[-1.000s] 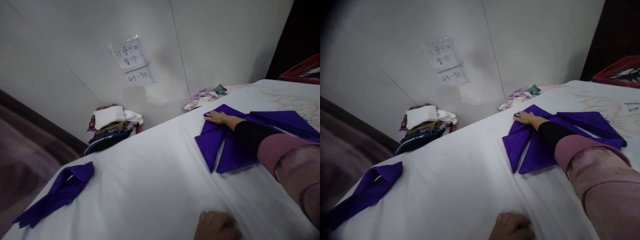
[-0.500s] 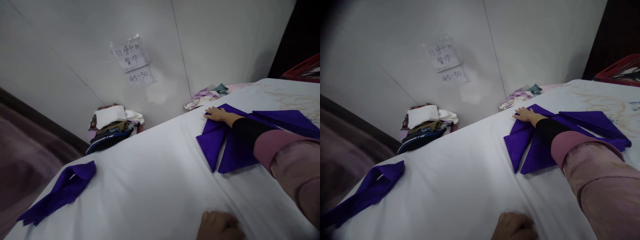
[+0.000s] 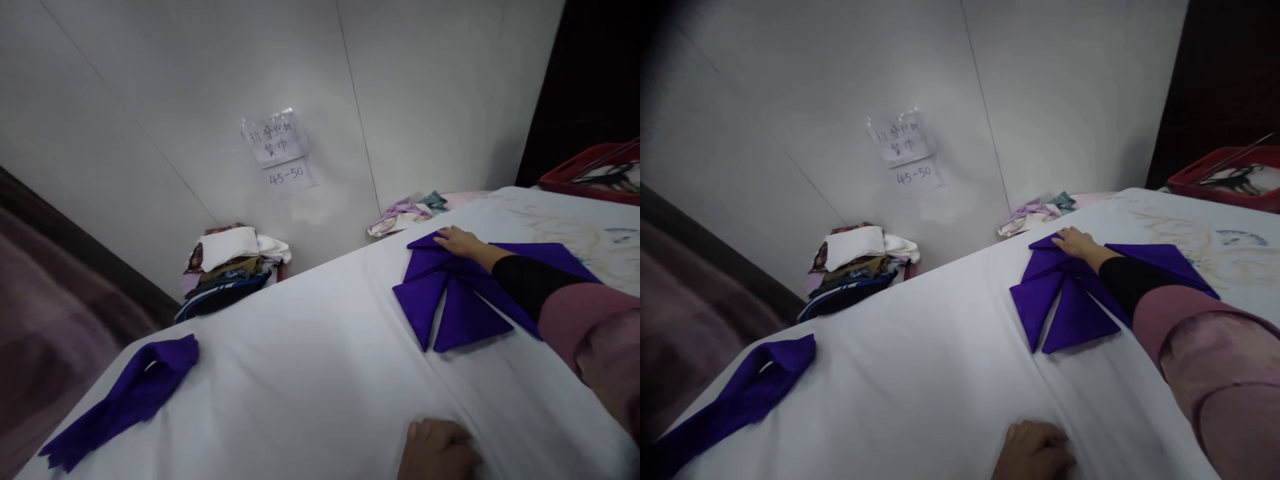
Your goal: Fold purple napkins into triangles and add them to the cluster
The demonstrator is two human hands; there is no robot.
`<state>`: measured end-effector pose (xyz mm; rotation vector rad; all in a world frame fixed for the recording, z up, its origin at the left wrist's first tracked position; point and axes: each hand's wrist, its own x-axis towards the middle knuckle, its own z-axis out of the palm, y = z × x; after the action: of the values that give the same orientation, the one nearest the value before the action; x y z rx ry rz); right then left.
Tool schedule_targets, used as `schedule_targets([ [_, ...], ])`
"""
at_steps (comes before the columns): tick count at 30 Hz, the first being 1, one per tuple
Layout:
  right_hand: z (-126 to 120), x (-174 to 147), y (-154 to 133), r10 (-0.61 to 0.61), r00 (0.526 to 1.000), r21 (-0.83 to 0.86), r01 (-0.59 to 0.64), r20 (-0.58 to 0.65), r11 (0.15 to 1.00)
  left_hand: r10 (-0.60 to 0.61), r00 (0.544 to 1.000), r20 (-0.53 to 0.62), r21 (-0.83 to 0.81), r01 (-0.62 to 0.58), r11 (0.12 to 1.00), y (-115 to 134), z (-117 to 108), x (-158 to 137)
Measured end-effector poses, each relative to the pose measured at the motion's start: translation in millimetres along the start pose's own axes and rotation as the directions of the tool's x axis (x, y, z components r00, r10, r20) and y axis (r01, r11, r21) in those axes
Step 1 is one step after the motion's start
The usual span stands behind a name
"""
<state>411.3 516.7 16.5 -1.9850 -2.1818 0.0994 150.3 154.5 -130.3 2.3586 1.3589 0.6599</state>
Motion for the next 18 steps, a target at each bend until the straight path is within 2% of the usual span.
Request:
schedule_targets([
  [4, -7.2, -51.5, 19.4, -0.026, 0.994, 0.093, 0.036, -0.102, 0.995, 0.029, 0.999, 0.030, -0.206, -0.023, 0.978, 15.1, -39.1, 12.1],
  [7, -11.2, -102.0, 21.9, -0.011, 0.982, 0.275, 0.064, -0.190, 0.959, 0.021, 0.998, 0.060, -0.232, -0.006, 0.973, 27.7, -60.3, 17.1],
  [9, -13.5, -138.4, 17.7, 0.019, 0.972, 0.362, 0.069, -0.235, 0.930, -0.015, 1.000, 0.018, -0.213, 0.019, 0.977, 35.4, -67.5, 17.7],
  [12, -16.8, -194.9, 2.7, 0.047, 0.959, 0.476, 0.096, -0.280, 0.874, -0.018, 0.999, -0.035, -0.152, 0.013, 0.988, 45.4, -75.6, 17.1],
  [15, -20.0, -252.4, -22.2, 0.076, 0.949, 0.621, 0.138, -0.305, 0.771, 0.031, 1.000, -0.001, -0.131, -0.031, 0.991, 53.3, -87.7, 18.5],
  [18, -21.7, -308.2, -54.6, 0.107, 0.962, 0.713, 0.108, -0.251, 0.693, 0.044, 0.998, 0.034, -0.143, -0.039, 0.989, 59.1, -101.0, 21.8],
])
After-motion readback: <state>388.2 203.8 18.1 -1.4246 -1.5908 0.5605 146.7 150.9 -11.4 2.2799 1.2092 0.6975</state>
